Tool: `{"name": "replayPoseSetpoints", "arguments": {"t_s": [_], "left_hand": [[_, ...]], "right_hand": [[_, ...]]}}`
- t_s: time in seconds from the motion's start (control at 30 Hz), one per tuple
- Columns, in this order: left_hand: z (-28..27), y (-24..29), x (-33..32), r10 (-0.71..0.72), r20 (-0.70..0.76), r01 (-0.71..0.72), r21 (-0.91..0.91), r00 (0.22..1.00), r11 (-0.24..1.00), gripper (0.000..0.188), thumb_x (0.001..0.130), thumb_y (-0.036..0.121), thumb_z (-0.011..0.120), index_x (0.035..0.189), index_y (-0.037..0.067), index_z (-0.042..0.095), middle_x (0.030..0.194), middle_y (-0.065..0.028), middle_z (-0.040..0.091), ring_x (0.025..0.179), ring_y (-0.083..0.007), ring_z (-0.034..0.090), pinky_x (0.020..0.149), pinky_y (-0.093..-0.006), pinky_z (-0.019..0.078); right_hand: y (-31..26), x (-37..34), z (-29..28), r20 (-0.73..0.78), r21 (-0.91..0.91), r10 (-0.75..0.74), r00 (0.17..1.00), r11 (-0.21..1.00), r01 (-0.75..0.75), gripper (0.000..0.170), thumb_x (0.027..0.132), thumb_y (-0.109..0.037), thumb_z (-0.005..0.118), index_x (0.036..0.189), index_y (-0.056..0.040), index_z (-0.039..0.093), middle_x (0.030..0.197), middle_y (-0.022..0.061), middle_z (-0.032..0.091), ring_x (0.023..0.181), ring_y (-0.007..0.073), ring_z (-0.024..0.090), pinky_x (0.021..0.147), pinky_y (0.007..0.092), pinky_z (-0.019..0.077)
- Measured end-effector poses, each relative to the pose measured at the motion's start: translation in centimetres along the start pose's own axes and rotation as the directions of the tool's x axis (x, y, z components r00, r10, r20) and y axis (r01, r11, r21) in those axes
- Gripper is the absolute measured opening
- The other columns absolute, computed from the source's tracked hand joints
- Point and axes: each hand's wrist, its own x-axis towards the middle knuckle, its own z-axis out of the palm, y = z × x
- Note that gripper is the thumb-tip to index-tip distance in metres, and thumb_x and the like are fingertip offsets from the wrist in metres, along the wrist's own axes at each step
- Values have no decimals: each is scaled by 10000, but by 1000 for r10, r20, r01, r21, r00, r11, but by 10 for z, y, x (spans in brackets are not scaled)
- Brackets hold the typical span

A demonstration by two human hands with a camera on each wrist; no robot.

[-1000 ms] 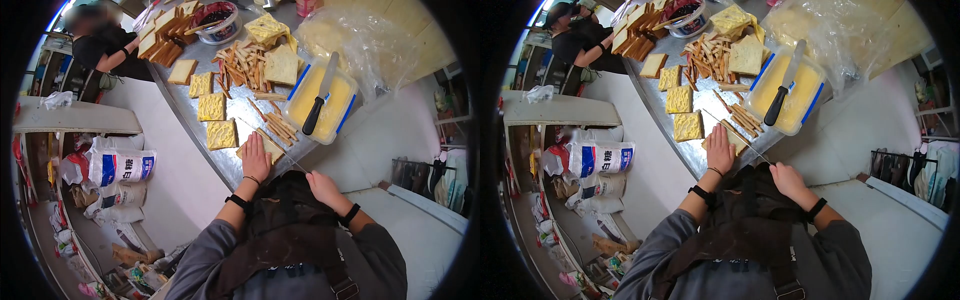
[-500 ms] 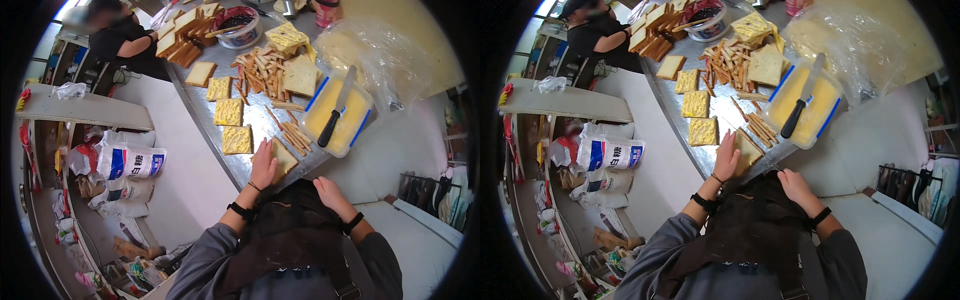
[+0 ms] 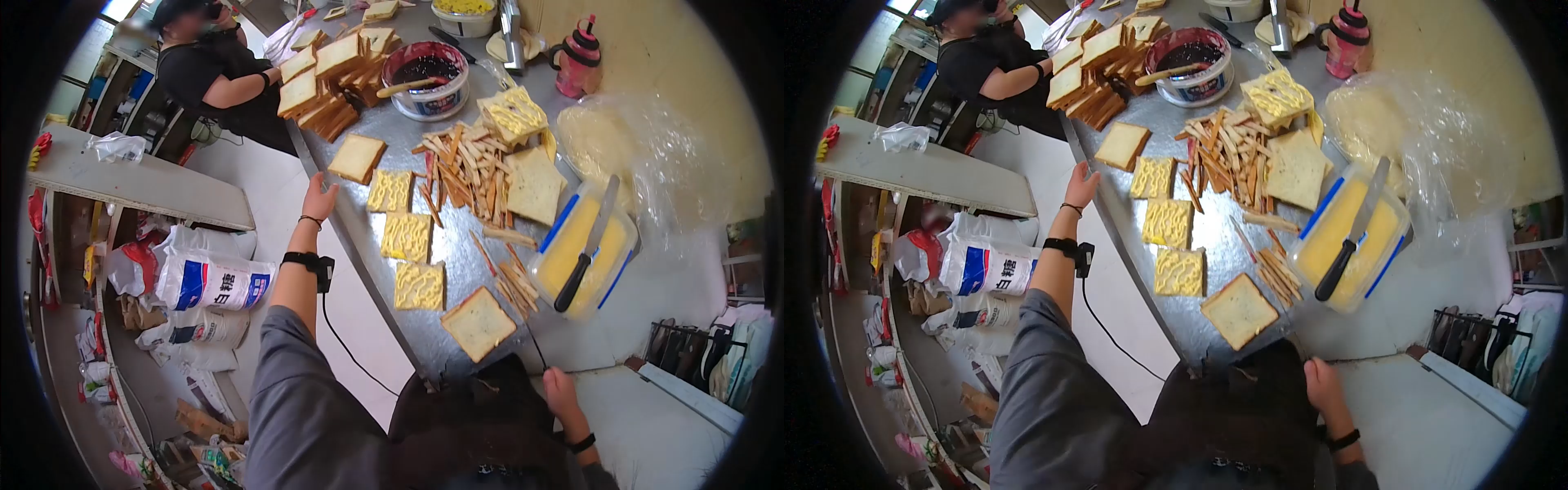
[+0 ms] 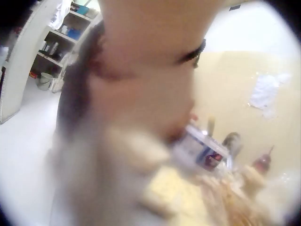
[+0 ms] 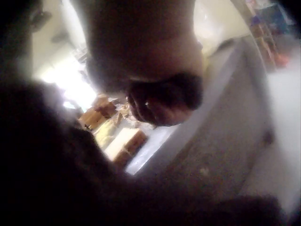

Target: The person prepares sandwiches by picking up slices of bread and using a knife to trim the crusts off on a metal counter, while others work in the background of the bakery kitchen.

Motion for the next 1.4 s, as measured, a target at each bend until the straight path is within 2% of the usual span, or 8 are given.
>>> {"name": "replayPoseSetpoints", "arguments": {"t_s": [0.37, 0.53, 0.63, 0.83, 1.0, 1.03, 1.17, 1.4], "left_hand": [[40, 40, 109, -380, 210, 214, 546, 901, 810, 975, 727, 543, 711, 1430, -27, 348, 1342, -249, 550, 1211, -383, 565, 1037, -418, 450], [42, 40, 128, -477, 267, 244, 599, 837, 763, 1064, 659, 550, 775, 1441, -16, 326, 1386, -192, 538, 1238, -342, 559, 1054, -416, 444], [45, 10, 146, -539, 347, 327, 510, 768, 795, 950, 611, 544, 811, 1299, -59, 552, 1307, -216, 594, 1192, -313, 601, 1001, -393, 486], [27, 14, 121, -448, 191, 356, 376, 874, 855, 823, 564, 519, 832, 1126, -60, 667, 1165, -251, 660, 1123, -308, 638, 967, -352, 503], [1, -26, 100, -195, -38, 174, -305, 980, 936, 201, 691, 83, 759, 829, -31, 668, 782, -113, 697, 662, -225, 672, 600, -394, 553], [-24, -6, 82, -178, -25, 174, -103, 984, 979, 363, 710, 77, 745, 1024, -39, 603, 854, -138, 681, 730, -238, 674, 629, -391, 564], [-70, 26, -6, -172, 18, 151, -576, 985, 804, 692, 808, 1, 659, 1384, 53, 279, 1134, -188, 591, 951, -282, 662, 762, -389, 593], [-27, 169, -251, -127, 377, 379, -735, 918, 562, 720, 886, -59, 580, 1480, 131, 219, 1281, -201, 547, 1078, -273, 629, 838, -401, 590]], "right_hand": [[28, -53, 61, -175, 398, 203, 963, 910, -120, 335, 1021, -314, 441, 766, -100, 413, 633, -30, 413, 520, 57, 374, 452, 236, 285], [19, -59, 61, -180, 440, 362, 915, 861, -254, 386, 1019, -324, 430, 755, -45, 469, 605, 13, 449, 557, 106, 444, 496, 286, 348], [27, -62, 71, -218, 524, 391, 894, 820, -230, 386, 1018, -333, 432, 756, -53, 473, 599, 7, 441, 541, 104, 434, 491, 277, 343], [22, -61, 61, -188, 489, 333, 924, 848, -206, 380, 1018, -327, 437, 750, -60, 476, 606, -2, 435, 552, 101, 431, 496, 276, 345], [30, -62, 56, -322, 72, -32, 946, 996, 58, 284, 1008, -235, 471, 790, -54, 461, 604, 24, 428, 537, 143, 427, 488, 335, 350], [12, -57, 43, -256, 155, 31, 966, 988, 9, 277, 1001, -218, 478, 785, -45, 461, 598, 32, 427, 534, 158, 424, 501, 350, 360], [22, -36, 31, -144, 347, 80, 986, 938, -26, 308, 1006, -239, 468, 814, -2, 511, 654, 72, 502, 588, 179, 476, 562, 346, 395], [-4, 3, 6, -43, 132, -135, 990, 981, 139, 321, 1001, -286, 494, 890, 12, 533, 740, 222, 562, 683, 406, 544, 640, 432, 446]]}}
